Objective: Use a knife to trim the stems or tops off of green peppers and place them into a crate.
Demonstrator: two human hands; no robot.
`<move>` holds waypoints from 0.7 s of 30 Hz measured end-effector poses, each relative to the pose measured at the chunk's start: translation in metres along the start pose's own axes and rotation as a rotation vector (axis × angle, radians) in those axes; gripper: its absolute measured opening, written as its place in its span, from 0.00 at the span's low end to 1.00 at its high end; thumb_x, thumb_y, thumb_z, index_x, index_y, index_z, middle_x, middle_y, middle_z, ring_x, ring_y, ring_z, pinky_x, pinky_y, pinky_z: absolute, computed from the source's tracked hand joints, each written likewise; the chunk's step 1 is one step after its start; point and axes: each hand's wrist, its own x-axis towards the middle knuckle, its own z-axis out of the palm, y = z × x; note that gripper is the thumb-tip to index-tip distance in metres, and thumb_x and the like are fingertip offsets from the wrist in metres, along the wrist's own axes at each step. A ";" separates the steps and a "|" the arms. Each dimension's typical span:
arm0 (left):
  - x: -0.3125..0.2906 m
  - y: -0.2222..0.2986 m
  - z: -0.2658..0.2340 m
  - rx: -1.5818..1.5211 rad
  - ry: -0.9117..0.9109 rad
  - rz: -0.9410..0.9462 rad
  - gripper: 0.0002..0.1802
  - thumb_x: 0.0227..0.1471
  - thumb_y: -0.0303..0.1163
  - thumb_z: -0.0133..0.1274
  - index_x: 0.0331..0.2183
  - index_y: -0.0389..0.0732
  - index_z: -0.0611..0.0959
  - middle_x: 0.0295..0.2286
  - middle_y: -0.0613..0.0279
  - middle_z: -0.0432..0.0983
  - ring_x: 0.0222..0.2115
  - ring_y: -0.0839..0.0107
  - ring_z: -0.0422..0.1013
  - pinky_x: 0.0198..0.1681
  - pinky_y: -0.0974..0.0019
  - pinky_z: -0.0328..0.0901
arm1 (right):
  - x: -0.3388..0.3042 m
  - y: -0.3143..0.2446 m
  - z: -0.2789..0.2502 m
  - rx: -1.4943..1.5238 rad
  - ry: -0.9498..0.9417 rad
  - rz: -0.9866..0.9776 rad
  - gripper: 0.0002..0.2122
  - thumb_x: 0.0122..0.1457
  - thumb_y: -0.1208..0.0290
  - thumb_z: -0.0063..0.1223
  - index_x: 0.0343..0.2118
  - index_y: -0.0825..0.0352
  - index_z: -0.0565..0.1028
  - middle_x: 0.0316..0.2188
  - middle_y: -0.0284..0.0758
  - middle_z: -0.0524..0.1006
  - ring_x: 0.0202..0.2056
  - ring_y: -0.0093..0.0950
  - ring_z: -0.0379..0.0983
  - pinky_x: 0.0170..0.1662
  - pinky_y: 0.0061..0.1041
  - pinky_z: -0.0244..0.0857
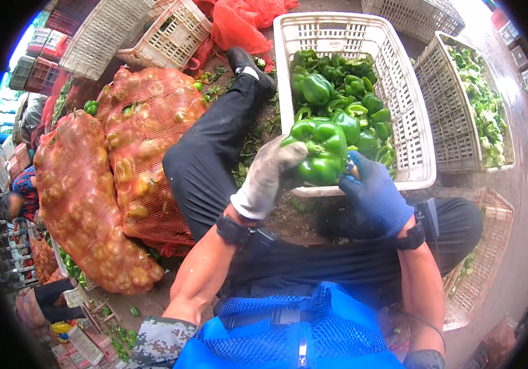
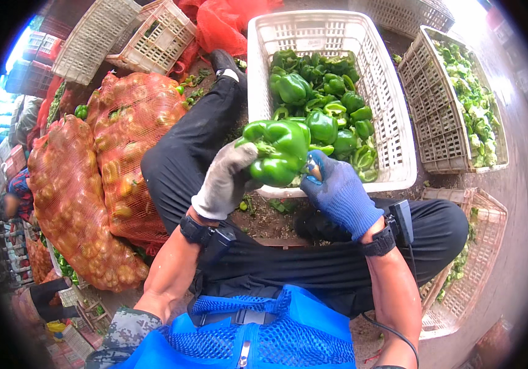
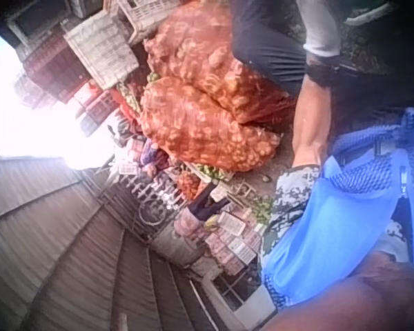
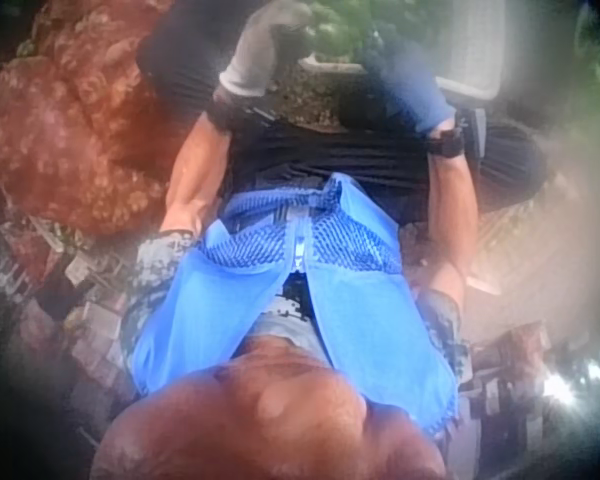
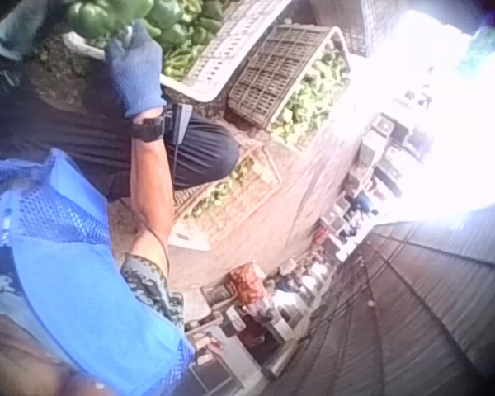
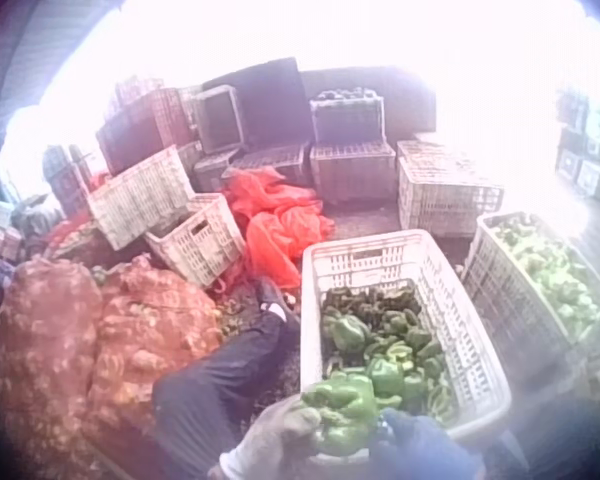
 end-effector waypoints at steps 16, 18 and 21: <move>0.011 0.003 -0.010 0.022 -0.131 -0.084 0.30 0.62 0.47 0.55 0.57 0.36 0.77 0.46 0.57 0.82 0.43 0.68 0.80 0.49 0.61 0.75 | 0.008 0.022 -0.016 0.329 0.162 0.468 0.12 0.62 0.69 0.57 0.46 0.67 0.80 0.28 0.43 0.82 0.30 0.32 0.80 0.38 0.33 0.73; 0.016 -0.010 -0.027 0.009 -0.164 -0.089 0.32 0.62 0.51 0.55 0.57 0.36 0.77 0.46 0.56 0.82 0.44 0.66 0.80 0.52 0.60 0.74 | 0.009 0.020 -0.024 0.392 0.206 0.496 0.11 0.64 0.66 0.58 0.44 0.67 0.81 0.26 0.34 0.79 0.27 0.23 0.74 0.33 0.27 0.70; 0.023 -0.023 -0.041 -0.077 -0.250 -0.080 0.35 0.64 0.53 0.54 0.59 0.34 0.75 0.50 0.53 0.81 0.50 0.63 0.78 0.59 0.57 0.70 | 0.012 0.009 -0.031 0.560 0.151 0.609 0.11 0.66 0.62 0.61 0.44 0.64 0.81 0.25 0.27 0.77 0.24 0.14 0.68 0.26 0.20 0.61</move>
